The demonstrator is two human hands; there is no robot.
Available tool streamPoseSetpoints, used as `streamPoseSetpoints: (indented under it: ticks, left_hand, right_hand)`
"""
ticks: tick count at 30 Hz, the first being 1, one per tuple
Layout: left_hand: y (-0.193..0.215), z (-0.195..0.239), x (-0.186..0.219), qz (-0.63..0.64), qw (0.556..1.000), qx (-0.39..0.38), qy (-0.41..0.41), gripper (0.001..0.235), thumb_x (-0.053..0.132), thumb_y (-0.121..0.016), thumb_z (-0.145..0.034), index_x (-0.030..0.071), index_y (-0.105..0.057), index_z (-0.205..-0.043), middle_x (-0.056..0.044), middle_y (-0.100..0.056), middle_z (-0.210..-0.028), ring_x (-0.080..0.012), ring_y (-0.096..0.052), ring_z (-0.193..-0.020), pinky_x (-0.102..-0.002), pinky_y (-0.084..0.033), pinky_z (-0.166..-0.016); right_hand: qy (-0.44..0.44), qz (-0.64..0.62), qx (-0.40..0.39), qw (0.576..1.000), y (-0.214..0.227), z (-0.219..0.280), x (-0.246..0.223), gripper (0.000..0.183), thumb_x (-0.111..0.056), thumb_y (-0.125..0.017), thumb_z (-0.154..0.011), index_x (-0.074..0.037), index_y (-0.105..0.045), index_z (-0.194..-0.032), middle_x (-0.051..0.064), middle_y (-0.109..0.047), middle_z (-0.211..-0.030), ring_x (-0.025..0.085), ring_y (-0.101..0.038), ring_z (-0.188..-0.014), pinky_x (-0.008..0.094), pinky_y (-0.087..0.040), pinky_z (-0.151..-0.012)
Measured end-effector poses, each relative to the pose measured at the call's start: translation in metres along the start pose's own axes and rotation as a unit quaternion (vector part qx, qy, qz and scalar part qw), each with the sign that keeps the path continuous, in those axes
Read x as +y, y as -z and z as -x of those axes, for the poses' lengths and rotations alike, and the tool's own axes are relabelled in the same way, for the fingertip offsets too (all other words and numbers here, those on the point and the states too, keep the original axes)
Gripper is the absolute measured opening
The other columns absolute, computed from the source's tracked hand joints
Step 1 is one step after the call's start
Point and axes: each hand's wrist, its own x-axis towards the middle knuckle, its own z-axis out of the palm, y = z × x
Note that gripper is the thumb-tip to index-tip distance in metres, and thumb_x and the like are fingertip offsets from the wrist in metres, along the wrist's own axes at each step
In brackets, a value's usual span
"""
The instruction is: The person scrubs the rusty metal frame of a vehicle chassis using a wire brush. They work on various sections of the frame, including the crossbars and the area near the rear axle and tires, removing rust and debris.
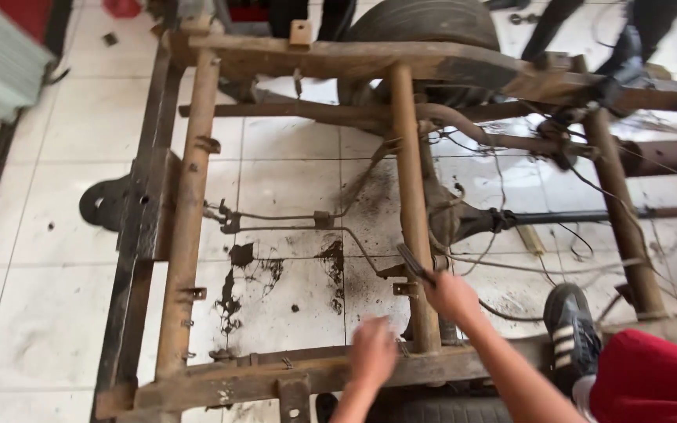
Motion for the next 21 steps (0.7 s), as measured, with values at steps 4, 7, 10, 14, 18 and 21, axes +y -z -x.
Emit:
streamPoseSetpoints:
  ticks: [4,7,10,14,18,21]
  left_hand:
    - [0.15,0.058,-0.082,-0.135,0.973,0.163,0.089,0.049,0.024,-0.07,-0.087,0.009,-0.06,-0.133,-0.011,-0.058,-0.14,-0.0305,-0.056,-0.127,-0.049,-0.042,-0.108]
    - [0.158,0.082,-0.267,-0.385,0.893,0.232,0.015,0.056,0.049,-0.048,-0.102,0.004,-0.057,-0.135,-0.017,-0.054,-0.14,-0.0376,-0.041,-0.142,-0.051,-0.012,-0.119]
    - [0.189,0.103,-0.227,-0.314,0.945,0.051,0.071,0.056,0.054,-0.034,-0.1,0.015,-0.056,-0.133,-0.008,-0.053,-0.138,-0.0273,-0.041,-0.139,-0.056,-0.008,-0.128]
    - [0.202,0.096,-0.23,-0.278,0.958,0.003,0.074,0.057,0.056,-0.035,-0.101,0.013,-0.054,-0.133,-0.009,-0.05,-0.137,-0.029,-0.037,-0.14,-0.059,-0.004,-0.127]
    - [0.204,0.089,-0.249,-0.324,0.937,-0.092,0.091,0.069,0.066,-0.044,-0.097,0.01,-0.049,-0.137,-0.013,-0.041,-0.145,-0.0317,-0.024,-0.145,-0.059,0.002,-0.121]
    - [0.188,0.077,-0.267,-0.355,0.928,-0.074,0.085,0.074,0.07,-0.049,-0.092,0.011,-0.049,-0.138,-0.012,-0.038,-0.15,-0.0317,-0.021,-0.146,-0.06,0.002,-0.119]
  right_hand:
    - [-0.166,-0.14,0.027,0.976,0.011,0.129,-0.043,0.042,-0.042,-0.061,-0.093,-0.028,-0.07,-0.132,0.022,-0.076,-0.08,0.038,-0.072,-0.075,0.05,-0.057,-0.073]
    - [-0.303,-0.229,0.065,0.923,-0.034,0.194,-0.061,0.042,-0.042,-0.063,-0.094,-0.03,-0.068,-0.134,0.025,-0.074,-0.078,0.039,-0.075,-0.072,0.05,-0.058,-0.074]
    - [-0.156,-0.177,0.152,0.96,-0.12,0.238,-0.095,0.046,-0.032,-0.062,-0.09,-0.026,-0.066,-0.135,0.018,-0.074,-0.083,0.04,-0.07,-0.073,0.052,-0.058,-0.067]
    - [0.086,-0.137,0.053,0.985,-0.158,0.26,-0.163,0.054,-0.027,-0.063,-0.092,-0.021,-0.055,-0.145,0.017,-0.072,-0.079,0.039,-0.069,-0.066,0.053,-0.057,-0.059]
    - [-0.043,-0.057,0.08,0.994,-0.127,0.249,-0.103,0.048,-0.025,-0.057,-0.095,-0.026,-0.057,-0.143,0.017,-0.072,-0.079,0.038,-0.07,-0.066,0.052,-0.057,-0.057]
    - [-0.215,-0.074,0.167,0.959,-0.093,0.227,-0.042,0.045,-0.032,-0.056,-0.093,-0.028,-0.064,-0.137,0.018,-0.074,-0.082,0.039,-0.071,-0.07,0.052,-0.057,-0.062]
